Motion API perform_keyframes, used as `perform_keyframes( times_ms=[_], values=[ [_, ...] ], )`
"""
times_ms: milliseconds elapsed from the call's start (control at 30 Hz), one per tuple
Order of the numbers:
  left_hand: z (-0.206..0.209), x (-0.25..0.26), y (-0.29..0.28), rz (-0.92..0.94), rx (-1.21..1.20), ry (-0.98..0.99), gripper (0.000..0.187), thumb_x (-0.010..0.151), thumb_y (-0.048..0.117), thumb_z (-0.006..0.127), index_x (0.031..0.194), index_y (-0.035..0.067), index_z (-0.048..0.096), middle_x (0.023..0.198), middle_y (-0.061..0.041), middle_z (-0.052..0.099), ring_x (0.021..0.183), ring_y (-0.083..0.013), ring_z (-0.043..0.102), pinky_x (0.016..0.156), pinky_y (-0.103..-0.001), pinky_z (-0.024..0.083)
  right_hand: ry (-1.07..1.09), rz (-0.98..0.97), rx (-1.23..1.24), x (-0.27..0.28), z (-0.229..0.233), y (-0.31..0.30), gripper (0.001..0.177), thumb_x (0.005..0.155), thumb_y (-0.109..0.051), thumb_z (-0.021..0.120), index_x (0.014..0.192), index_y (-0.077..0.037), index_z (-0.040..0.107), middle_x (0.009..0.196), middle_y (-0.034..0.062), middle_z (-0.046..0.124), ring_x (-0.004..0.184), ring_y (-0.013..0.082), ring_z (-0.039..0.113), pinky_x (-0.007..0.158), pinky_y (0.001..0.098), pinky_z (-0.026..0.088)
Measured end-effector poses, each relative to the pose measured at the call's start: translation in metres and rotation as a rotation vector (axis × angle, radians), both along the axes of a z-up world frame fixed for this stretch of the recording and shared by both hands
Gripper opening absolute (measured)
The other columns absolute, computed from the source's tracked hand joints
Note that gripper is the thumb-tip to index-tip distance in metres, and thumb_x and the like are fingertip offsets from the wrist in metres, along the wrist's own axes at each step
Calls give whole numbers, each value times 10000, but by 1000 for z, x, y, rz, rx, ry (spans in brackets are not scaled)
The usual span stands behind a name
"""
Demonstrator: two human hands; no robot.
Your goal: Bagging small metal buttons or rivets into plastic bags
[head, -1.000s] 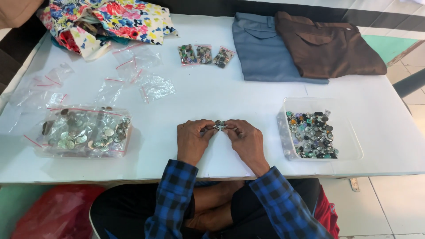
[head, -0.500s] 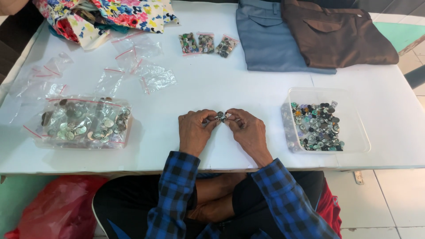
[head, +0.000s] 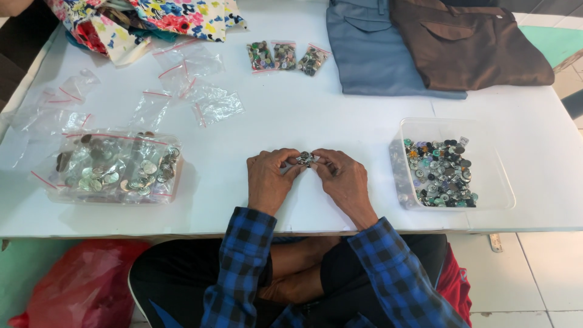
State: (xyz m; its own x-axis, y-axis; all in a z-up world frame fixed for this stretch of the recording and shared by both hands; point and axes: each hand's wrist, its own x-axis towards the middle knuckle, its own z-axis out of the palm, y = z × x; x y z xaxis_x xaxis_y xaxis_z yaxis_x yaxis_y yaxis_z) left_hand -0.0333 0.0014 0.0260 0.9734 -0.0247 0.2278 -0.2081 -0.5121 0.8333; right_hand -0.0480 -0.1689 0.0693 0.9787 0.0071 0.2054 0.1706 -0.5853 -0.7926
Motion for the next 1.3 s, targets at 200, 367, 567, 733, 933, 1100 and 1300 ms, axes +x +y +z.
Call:
perform_keyframes(
  times_ms=[200, 367, 567, 733, 933, 1100, 1300],
  values=[
    [-4, 1, 0, 1, 11, -3, 237, 851, 221, 822, 1076, 203, 749, 888, 9, 748, 930, -191, 616, 999, -413, 305, 13, -18, 64, -2, 1, 2, 249, 875, -31, 722, 1118, -67, 757, 826, 82, 735, 704, 168, 664, 668, 297, 509],
    [-5, 0, 1, -1, 20, -24, 246, 841, 214, 829, 1073, 212, 748, 881, 7, 746, 930, -192, 617, 1014, -423, 303, -9, -14, 67, -4, -2, 0, 259, 867, -22, 728, 1122, -58, 756, 840, 97, 740, 714, 183, 672, 678, 310, 510],
    [-6, 0, 2, -9, 22, -126, 311, 773, 182, 878, 1061, 175, 760, 874, -26, 761, 888, -232, 655, 929, -392, 439, -62, -63, 127, -1, -22, -5, 308, 852, -46, 752, 1159, -72, 733, 874, 123, 741, 744, 226, 702, 681, 345, 538],
    [-21, 1, 1, -3, 39, -256, 398, 698, 201, 932, 1058, 156, 770, 880, -32, 771, 846, -240, 671, 836, -366, 555, -129, -81, 80, -5, -32, -9, 336, 866, -83, 745, 1200, -76, 710, 915, 134, 739, 776, 260, 734, 679, 353, 579],
    [24, -23, -37, 41, 50, -328, 329, 832, 162, 860, 1136, 120, 744, 1066, -74, 750, 923, -284, 685, 862, -414, 562, -115, -23, -47, -65, 20, -28, 282, 984, -125, 608, 1254, -64, 660, 1046, 147, 705, 839, 294, 748, 712, 385, 615],
    [70, -21, -101, -191, -15, -513, 185, 873, 151, 835, 1050, 154, 781, 1012, -6, 772, 949, -249, 723, 873, -355, 530, -340, -221, -92, -84, 57, -123, 140, 911, -160, 721, 1020, -173, 806, 854, 76, 774, 679, 291, 740, 585, 380, 596],
    [45, 39, -185, -561, 157, -566, 192, 967, 114, 670, 1141, 167, 732, 971, -50, 760, 924, -304, 716, 840, -442, 527, 139, -78, -580, -30, 76, -231, 182, 967, -158, 589, 1028, -153, 760, 1124, 112, 723, 986, 427, 702, 836, 559, 560]
  ],
)
